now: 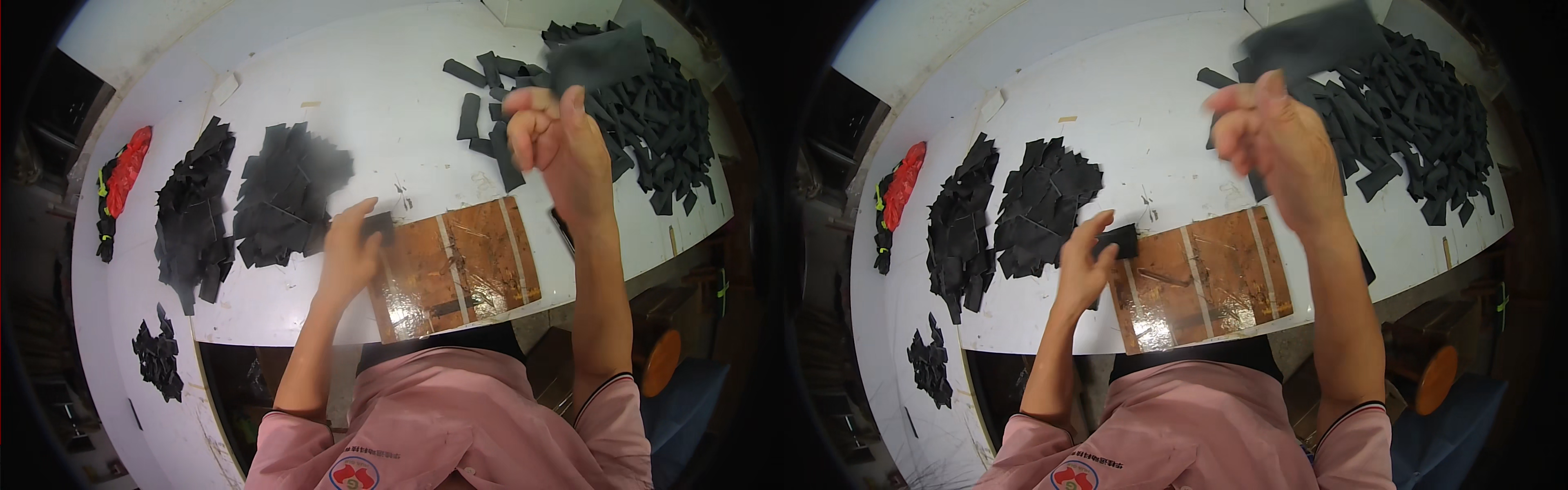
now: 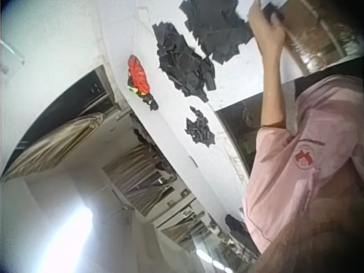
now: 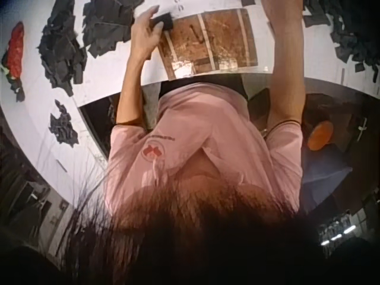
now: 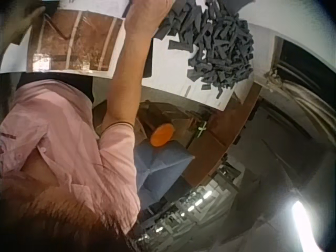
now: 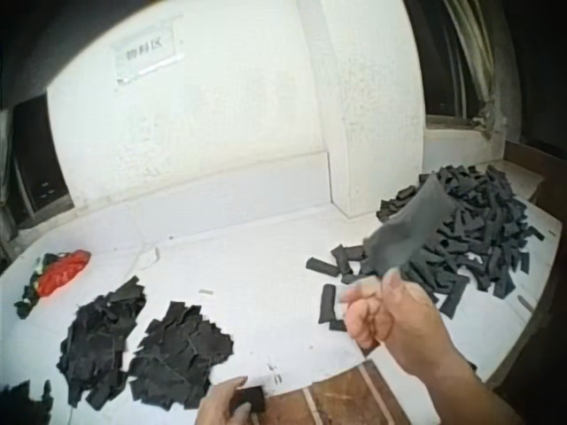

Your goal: The person is assembling or preparing small black material strips using a thin metal tool on a wooden board.

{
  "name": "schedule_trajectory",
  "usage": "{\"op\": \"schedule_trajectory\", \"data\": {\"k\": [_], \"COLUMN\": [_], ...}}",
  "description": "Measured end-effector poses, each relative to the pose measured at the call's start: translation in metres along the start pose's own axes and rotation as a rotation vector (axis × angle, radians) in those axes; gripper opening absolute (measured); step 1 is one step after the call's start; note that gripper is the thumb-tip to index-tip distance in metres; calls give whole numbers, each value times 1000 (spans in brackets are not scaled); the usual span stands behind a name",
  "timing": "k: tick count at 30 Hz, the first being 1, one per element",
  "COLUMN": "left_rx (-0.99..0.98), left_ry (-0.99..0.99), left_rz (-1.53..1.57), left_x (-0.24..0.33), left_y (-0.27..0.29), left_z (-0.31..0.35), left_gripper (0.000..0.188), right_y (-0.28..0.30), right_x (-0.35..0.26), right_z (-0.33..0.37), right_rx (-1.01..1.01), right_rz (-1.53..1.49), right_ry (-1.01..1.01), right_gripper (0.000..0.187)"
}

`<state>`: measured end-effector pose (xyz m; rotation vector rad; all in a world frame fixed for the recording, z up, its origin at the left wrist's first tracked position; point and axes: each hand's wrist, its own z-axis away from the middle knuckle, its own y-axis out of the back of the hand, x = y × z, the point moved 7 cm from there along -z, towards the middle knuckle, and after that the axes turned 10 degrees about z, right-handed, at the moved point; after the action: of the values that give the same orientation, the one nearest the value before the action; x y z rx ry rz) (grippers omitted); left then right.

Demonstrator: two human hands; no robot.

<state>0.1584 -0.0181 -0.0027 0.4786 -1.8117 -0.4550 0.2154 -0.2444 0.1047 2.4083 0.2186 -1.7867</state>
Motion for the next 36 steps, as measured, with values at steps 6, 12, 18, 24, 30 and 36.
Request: {"op": "schedule_trajectory", "data": {"k": [6, 12, 18, 24, 30, 36], "left_rx": [-212, 87, -171, 152, 344, 347], "left_ry": [-71, 415, 638, 580, 414, 461], "left_rz": [-411, 753, 1258, 1174, 1078, 1009], "left_x": [-38, -35, 11, 3, 11, 14], "left_y": [-34, 3, 3, 10, 25, 24], "left_z": [0, 6, 23, 47, 105, 106], "left_gripper": [13, 4, 8, 24, 29, 20], "right_y": [-34, -95, -132, -152, -147, -149], "right_x": [56, 68, 93, 104, 108, 103], "right_z": [100, 136, 129, 125, 124, 125], "right_rx": [-94, -323, -296, -83, 18, 51], "right_rz": [265, 397, -398, -562, -437, -415], "right_ry": [-375, -339, -589, -700, -655, -678], "right_gripper": [24, 14, 29, 15, 17, 21]}}
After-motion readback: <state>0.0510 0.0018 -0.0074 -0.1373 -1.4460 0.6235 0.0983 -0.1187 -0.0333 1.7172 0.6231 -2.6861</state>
